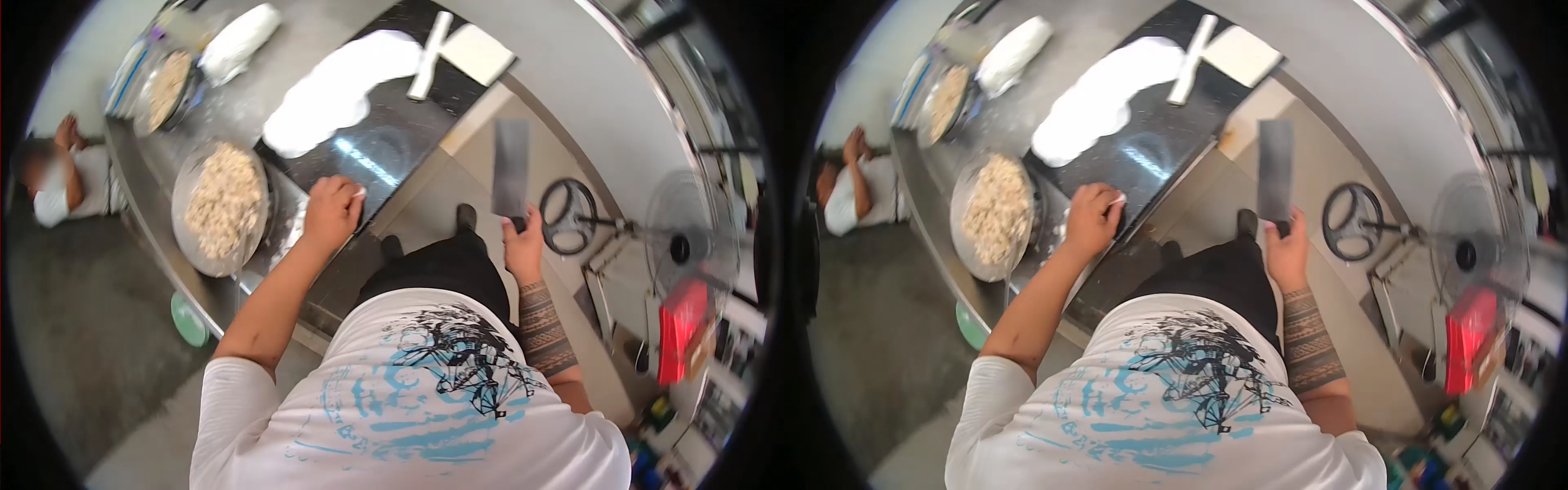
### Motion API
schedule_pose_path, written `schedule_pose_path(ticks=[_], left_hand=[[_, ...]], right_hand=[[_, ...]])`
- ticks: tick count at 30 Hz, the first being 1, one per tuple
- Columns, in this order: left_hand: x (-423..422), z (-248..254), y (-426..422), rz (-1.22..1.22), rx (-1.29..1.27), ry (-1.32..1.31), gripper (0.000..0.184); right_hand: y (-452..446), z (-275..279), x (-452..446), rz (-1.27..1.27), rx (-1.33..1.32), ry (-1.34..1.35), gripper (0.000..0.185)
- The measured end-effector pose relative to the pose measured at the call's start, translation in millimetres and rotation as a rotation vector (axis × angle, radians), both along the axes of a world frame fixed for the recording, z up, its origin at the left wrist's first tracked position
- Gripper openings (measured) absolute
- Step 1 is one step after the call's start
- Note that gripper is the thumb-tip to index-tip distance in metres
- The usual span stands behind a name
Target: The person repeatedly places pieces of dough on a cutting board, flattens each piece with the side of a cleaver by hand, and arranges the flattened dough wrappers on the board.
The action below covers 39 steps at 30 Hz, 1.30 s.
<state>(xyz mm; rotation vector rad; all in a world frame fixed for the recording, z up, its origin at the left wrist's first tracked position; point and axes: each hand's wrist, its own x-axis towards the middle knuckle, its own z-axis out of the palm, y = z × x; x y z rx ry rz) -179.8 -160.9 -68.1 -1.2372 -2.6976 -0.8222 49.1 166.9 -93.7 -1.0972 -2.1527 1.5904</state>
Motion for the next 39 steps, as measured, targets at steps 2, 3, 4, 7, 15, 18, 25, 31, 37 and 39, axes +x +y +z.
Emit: schedule_pose_path(ticks=[2,3,4,7,15,18,25,31,37,39], left_hand=[[8.8,29.5,15.0,0.045,-0.037,0.171,0.025],[15.5,45.1,21.3,0.078,-0.055,0.258,0.028],[21.8,52.2,27.5,0.03,0.062,0.157,0.029],[46.5,82.8,41.3,-0.086,0.321,-0.215,0.032],[94.1,179.0,89.4,-0.307,0.478,-0.562,0.023],[98.0,209.5,103.7,-0.243,0.346,-0.621,0.034],[75.2,218.2,142.6,-0.558,0.183,-0.064,0.064],[82.8,209.0,159.3,-0.569,-0.049,-0.122,0.022],[100.4,192.9,176.7,-0.533,-0.013,-0.14,0.022],[105.3,187.7,181.2,-0.508,-0.011,-0.137,0.024]], right_hand=[[-23.8,46.7,5.0,0.079,0.006,0.103,0.082],[-28.6,62.9,7.4,0.11,-0.012,0.118,0.087],[-37.5,92.0,4.9,0.159,0.065,0.166,0.095],[-44.6,143.7,2.1,0.279,-0.145,0.244,0.101],[-52.7,196.4,-2.8,0.453,-0.585,0.473,0.109],[-49.7,199.3,-4.7,0.499,-0.603,0.482,0.11],[-25.0,200.9,-6.4,0.702,-0.584,0.266,0.097],[-4.8,180.6,-11.9,0.986,-0.36,0.308,0.035],[23.3,176.4,-9.6,1.027,-0.268,0.119,0.053],[33.1,168.9,-10.4,1.06,-0.277,0.164,0.054]])
